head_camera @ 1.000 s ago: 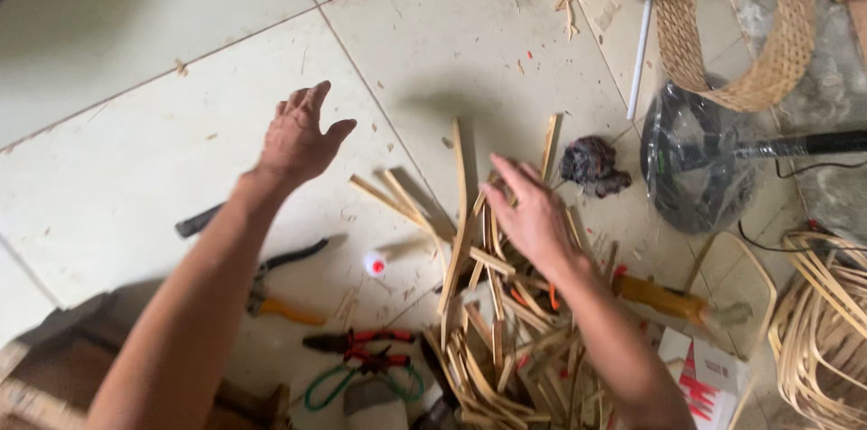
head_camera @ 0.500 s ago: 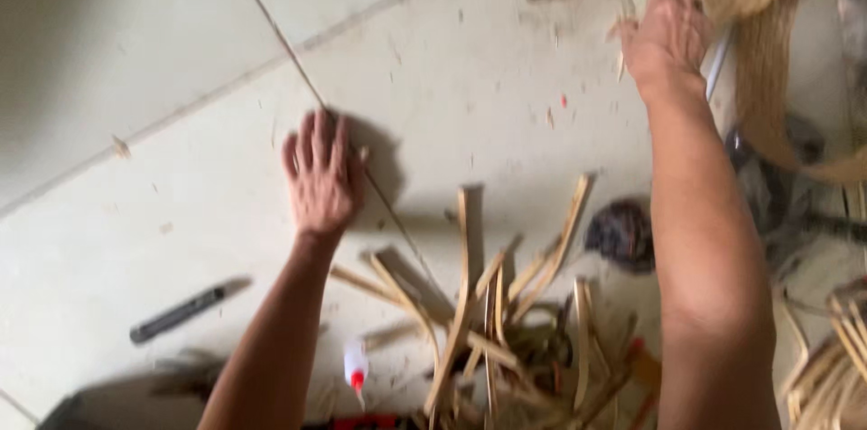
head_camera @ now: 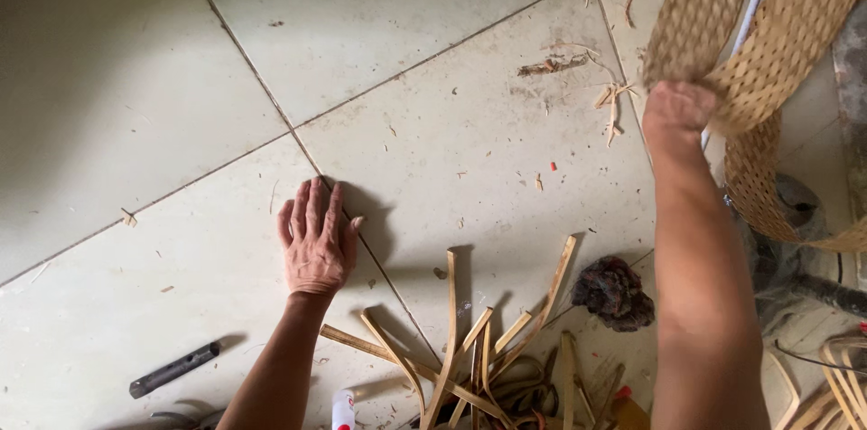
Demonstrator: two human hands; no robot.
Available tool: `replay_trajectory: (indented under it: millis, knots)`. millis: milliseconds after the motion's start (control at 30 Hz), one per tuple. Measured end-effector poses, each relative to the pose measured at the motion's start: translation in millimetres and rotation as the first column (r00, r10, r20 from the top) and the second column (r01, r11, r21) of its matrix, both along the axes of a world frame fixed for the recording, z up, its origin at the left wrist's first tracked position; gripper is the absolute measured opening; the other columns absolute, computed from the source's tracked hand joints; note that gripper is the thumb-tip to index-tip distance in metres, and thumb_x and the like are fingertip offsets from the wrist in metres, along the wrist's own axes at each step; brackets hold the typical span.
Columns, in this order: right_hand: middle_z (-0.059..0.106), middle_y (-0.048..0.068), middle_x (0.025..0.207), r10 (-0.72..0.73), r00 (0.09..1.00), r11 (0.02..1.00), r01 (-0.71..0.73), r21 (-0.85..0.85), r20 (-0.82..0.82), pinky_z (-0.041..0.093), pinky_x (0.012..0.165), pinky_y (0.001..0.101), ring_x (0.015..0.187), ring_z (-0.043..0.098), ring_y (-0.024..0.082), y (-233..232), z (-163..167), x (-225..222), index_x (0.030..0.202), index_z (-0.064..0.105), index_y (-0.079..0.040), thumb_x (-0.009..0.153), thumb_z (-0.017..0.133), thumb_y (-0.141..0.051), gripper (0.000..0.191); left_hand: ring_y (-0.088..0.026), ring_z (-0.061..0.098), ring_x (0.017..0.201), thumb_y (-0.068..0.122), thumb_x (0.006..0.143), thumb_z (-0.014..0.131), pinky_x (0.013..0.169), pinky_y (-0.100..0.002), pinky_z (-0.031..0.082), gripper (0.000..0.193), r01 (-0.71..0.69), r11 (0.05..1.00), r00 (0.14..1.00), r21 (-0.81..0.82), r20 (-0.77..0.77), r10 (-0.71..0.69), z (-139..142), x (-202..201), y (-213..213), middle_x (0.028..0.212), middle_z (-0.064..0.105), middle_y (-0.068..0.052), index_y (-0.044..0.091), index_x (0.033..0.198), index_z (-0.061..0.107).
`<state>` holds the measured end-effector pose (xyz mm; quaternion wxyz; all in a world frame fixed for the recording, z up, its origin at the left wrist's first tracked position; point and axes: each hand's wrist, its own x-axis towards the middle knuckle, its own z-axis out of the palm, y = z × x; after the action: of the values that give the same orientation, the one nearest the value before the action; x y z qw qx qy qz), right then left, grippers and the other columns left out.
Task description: The person sits on the floor weaving a woven bamboo basket on a wooden mold. They press and tuck woven cane panels around the mold, fit a bent rim strip around the top edge, trim excess material with scissors, and press the rim into place along the basket edge.
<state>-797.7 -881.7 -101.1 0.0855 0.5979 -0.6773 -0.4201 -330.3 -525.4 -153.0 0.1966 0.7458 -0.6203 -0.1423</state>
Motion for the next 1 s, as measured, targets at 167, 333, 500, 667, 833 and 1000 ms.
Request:
replay_trajectory:
  millis: [167, 333, 500, 667, 833, 1000]
  knots:
    - [0.068, 0.017, 0.066, 0.065, 0.975, 0.996, -0.051, -0.072, 0.211, 0.052, 0.062, 0.0375, 0.056, 0.059, 0.021, 91.8, 86.4, 75.8, 0.094, 0.075, 0.003, 0.114, 0.048, -0.015, 0.037, -0.035, 0.035, 0.153, 0.047, 0.106, 0.052, 0.125, -0.055, 0.021, 0.062, 0.003, 1.0, 1.0, -0.001, 0.015, -0.003, -1.8, 1.5, -4.5, 0.162, 0.043, -0.02, 0.012, 0.156, 0.047]
    - [0.074, 0.018, 0.086, 0.582, 0.76, 0.769, -0.399, -0.5, 0.289, 0.055, 0.054, 0.0356, 0.063, 0.069, 0.026, 240.4, 275.5, 129.0, 0.101, 0.07, 0.002, 0.104, 0.066, -0.015, 0.017, -0.036, 0.033, 0.154, 0.05, 0.106, 0.052, 0.125, -0.057, 0.02, 0.065, 0.027, 0.998, 1.0, -0.06, 0.017, -0.026, -19.5, 0.2, 5.3, 0.163, 0.042, -0.021, 0.009, 0.156, 0.048]
    - [0.072, 0.012, 0.098, 0.69, 0.068, 0.72, 0.043, -0.693, 0.721, 0.063, 0.068, 0.0252, 0.084, 0.075, 0.02, 327.5, 290.7, 148.7, 0.114, 0.059, 0.003, 0.113, 0.062, -0.002, 0.006, -0.04, 0.028, 0.154, 0.063, 0.102, 0.051, 0.122, -0.059, 0.018, 0.078, 0.103, 0.993, 0.983, -0.061, -0.145, -0.111, 10.0, 11.3, -17.5, 0.163, 0.038, -0.026, 0.005, 0.153, 0.046]
    - [0.072, 0.017, 0.104, 0.81, -0.064, 0.584, -0.005, -0.812, 0.583, 0.063, 0.073, 0.0277, 0.091, 0.073, 0.021, 406.1, 219.7, 196.4, 0.112, 0.062, 0.003, 0.107, 0.069, -0.002, 0.01, -0.037, 0.037, 0.154, 0.079, 0.093, 0.034, 0.121, -0.052, 0.033, 0.1, 0.104, 0.965, 0.241, 0.241, -0.947, 0.211, 130.6, 29.8, 30.3, 0.163, 0.041, -0.021, 0.004, 0.158, 0.033]
    - [0.067, 0.014, 0.091, 0.3, -0.119, 0.929, -0.186, -0.318, 0.946, 0.056, 0.06, 0.0263, 0.071, 0.065, 0.021, 506.3, 196.8, 310.2, 0.113, 0.068, -0.001, 0.104, 0.051, 0.006, 0.02, -0.035, 0.027, 0.15, 0.049, 0.101, 0.057, 0.113, -0.048, 0.034, 0.094, -0.077, 0.997, 0.202, 0.017, -0.979, 0.032, 215.5, 11.5, 203.7, 0.164, 0.02, -0.025, 0.005, 0.164, 0.003]
    - [0.046, 0.037, 0.15, 0.317, -0.426, 0.747, -0.438, -0.5, 0.847, 0.062, 0.093, 0.0328, 0.126, 0.059, 0.041, 586.6, 247.3, 402.3, 0.147, 0.044, 0.008, 0.088, 0.068, 0.007, 0.063, -0.019, 0.052, 0.083, 0.012, 0.104, 0.054, 0.064, -0.031, 0.048, 0.062, -0.479, 0.859, -0.02, 0.181, -0.981, 0.195, 204.7, 92.2, 256.5, 0.108, 0.061, -0.019, 0.005, 0.164, 0.041]
